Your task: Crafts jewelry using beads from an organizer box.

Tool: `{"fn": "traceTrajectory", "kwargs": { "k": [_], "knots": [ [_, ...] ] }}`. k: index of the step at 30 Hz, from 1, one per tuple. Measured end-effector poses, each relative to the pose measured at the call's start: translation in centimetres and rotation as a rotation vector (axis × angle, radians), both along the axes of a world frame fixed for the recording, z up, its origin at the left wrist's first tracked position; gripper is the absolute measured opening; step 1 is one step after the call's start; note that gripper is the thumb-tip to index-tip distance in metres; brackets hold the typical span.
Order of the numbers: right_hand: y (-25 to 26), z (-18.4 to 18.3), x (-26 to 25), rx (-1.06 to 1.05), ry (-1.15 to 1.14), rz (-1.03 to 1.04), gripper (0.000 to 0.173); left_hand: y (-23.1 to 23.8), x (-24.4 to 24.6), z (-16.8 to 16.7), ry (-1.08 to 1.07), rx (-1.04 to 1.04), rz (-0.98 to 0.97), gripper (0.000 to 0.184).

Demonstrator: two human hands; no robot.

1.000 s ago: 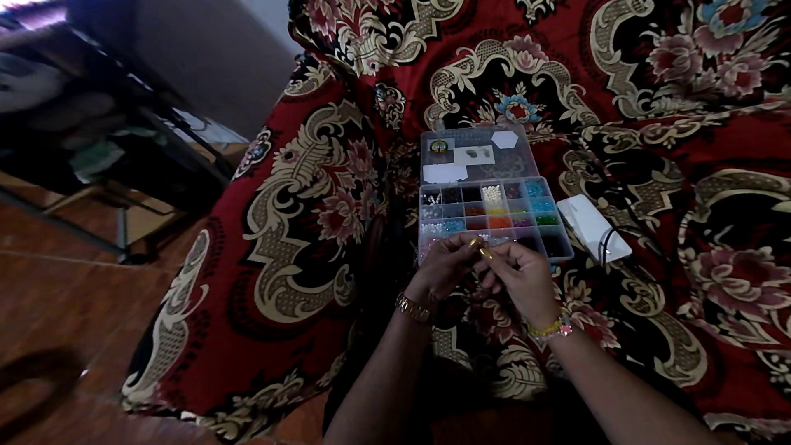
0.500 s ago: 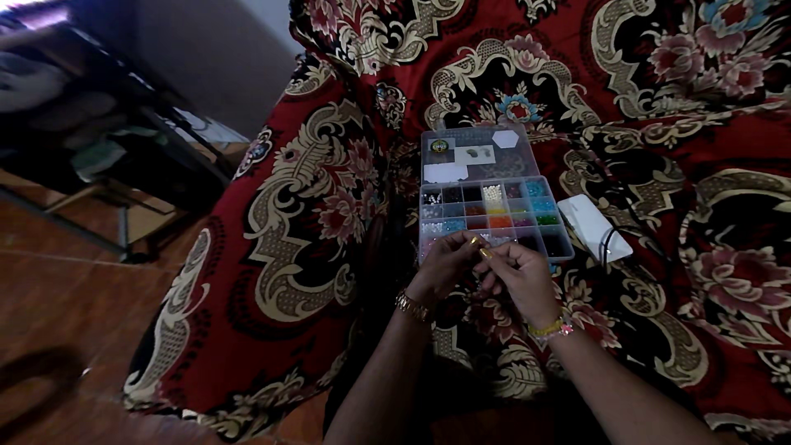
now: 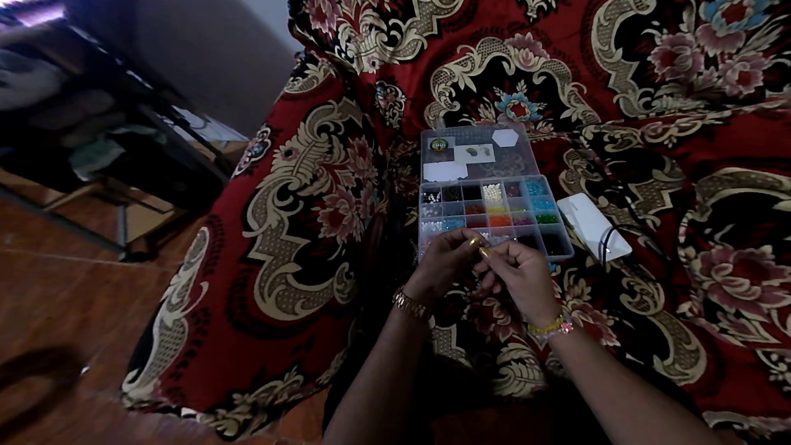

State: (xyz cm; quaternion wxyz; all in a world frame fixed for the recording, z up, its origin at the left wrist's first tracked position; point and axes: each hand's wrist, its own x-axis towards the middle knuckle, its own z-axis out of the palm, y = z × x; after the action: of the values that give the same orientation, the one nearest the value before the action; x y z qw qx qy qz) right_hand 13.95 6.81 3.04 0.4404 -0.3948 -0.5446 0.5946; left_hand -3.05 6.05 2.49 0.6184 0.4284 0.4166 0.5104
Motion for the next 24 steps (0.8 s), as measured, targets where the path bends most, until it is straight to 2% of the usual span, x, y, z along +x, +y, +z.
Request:
{"fn": "traceTrajectory", "kwargs": {
  "k": [24],
  "knots": [
    [0.10,0.04,0.05,-0.024,-0.018,0.005,0.009,-0.05,-0.21,0.07,0.020,0.015,0.010,0.014]
  ]
}}
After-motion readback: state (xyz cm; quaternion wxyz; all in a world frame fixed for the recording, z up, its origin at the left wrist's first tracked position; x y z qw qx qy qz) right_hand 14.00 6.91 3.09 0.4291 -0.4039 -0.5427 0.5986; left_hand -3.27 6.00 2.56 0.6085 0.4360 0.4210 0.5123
